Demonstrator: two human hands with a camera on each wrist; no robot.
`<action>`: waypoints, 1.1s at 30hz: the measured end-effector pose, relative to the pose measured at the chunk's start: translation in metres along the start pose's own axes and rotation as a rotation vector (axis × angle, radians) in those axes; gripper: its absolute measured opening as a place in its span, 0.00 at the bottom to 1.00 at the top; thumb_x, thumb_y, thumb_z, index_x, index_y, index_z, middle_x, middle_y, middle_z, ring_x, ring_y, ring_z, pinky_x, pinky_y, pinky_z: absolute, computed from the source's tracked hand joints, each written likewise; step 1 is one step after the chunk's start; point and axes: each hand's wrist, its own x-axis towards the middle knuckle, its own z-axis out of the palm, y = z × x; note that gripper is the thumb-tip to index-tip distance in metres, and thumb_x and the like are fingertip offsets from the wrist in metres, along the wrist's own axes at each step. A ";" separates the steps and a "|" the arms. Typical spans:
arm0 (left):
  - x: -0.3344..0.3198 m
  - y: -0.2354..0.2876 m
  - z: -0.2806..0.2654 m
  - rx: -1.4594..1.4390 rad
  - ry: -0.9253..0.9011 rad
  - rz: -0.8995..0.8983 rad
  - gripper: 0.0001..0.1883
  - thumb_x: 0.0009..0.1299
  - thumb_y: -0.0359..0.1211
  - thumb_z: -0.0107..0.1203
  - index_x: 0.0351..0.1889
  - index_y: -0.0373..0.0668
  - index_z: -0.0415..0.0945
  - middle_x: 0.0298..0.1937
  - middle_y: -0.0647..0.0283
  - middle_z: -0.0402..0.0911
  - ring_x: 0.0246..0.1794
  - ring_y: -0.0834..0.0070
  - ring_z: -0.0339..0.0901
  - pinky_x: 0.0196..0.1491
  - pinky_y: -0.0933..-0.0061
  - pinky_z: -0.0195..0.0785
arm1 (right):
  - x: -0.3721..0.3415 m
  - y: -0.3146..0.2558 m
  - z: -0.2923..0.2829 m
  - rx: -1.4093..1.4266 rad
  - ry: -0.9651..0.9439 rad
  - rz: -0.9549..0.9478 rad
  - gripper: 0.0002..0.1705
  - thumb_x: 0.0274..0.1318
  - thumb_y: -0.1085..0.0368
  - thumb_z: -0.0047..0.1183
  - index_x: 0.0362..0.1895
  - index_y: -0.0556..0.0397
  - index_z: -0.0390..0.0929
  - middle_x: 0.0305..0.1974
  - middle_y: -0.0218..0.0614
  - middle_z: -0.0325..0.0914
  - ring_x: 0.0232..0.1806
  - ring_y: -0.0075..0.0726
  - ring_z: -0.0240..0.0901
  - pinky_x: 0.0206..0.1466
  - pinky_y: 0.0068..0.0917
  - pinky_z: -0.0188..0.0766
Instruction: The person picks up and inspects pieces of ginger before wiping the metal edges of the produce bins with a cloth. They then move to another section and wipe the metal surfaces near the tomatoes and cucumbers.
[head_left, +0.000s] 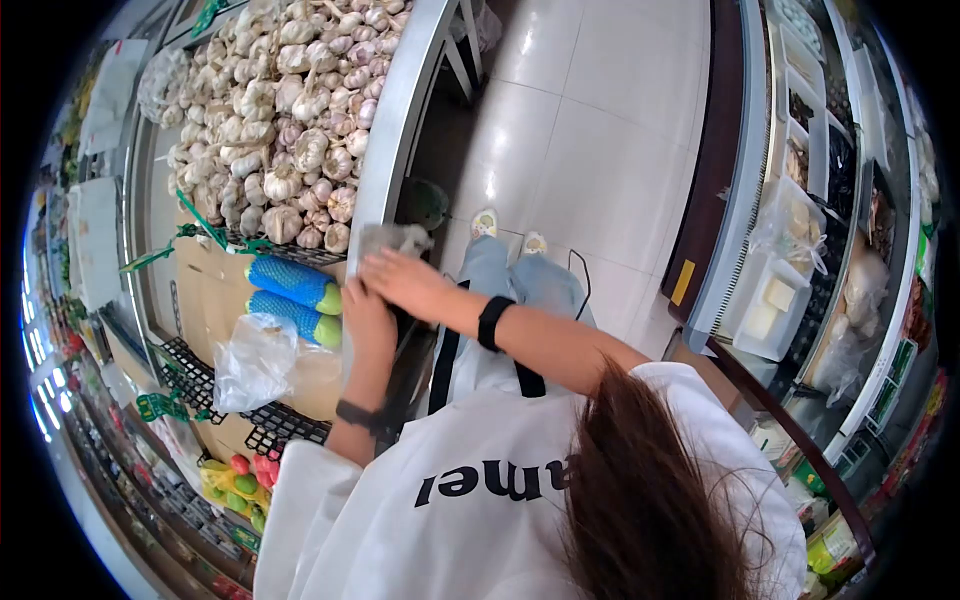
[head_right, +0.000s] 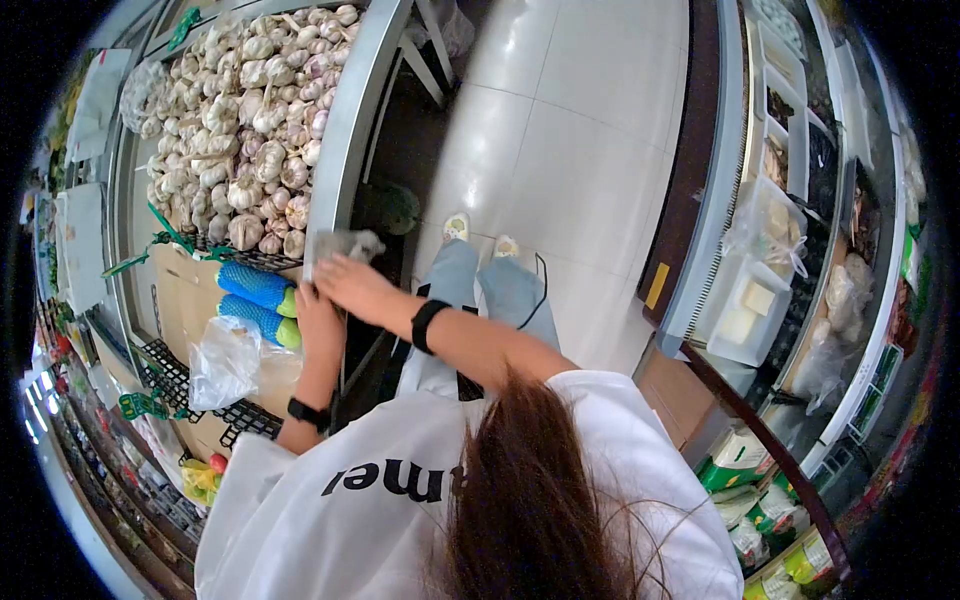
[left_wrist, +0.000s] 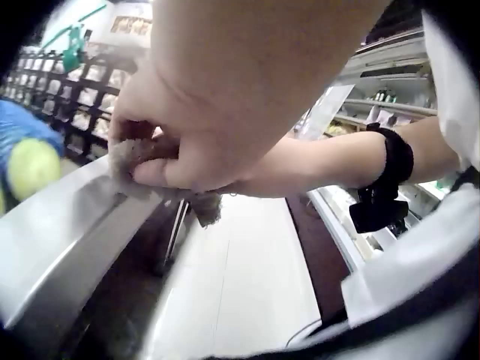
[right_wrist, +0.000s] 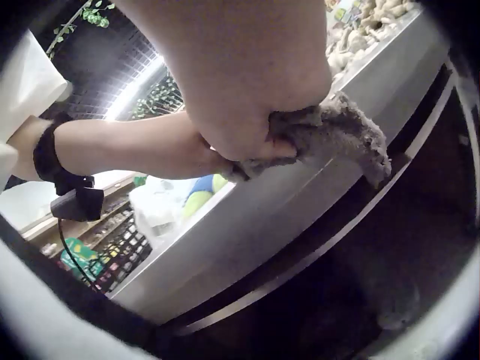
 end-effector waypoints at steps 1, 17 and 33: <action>-0.018 -0.004 0.002 0.009 -0.002 0.004 0.21 0.53 0.22 0.50 0.48 0.31 0.69 0.45 0.50 0.67 0.46 0.53 0.65 0.50 0.60 0.61 | -0.008 -0.011 0.008 0.001 0.001 -0.039 0.25 0.52 0.65 0.40 0.56 0.56 0.65 0.60 0.39 0.64 0.66 0.38 0.55 0.69 0.38 0.47; 0.027 0.012 0.012 -0.052 0.102 0.080 0.33 0.52 0.19 0.48 0.61 0.37 0.63 0.44 0.48 0.65 0.45 0.51 0.63 0.50 0.57 0.58 | -0.023 0.045 0.005 0.370 0.520 0.191 0.24 0.55 0.69 0.41 0.58 0.52 0.64 0.62 0.37 0.60 0.67 0.38 0.51 0.66 0.36 0.55; 0.122 0.023 -0.006 0.001 0.075 0.272 0.29 0.52 0.19 0.41 0.56 0.35 0.69 0.62 0.50 0.65 0.67 0.52 0.55 0.66 0.55 0.48 | 0.027 0.053 0.012 0.894 0.666 0.447 0.47 0.50 0.76 0.46 0.70 0.52 0.34 0.71 0.51 0.23 0.72 0.57 0.23 0.71 0.44 0.37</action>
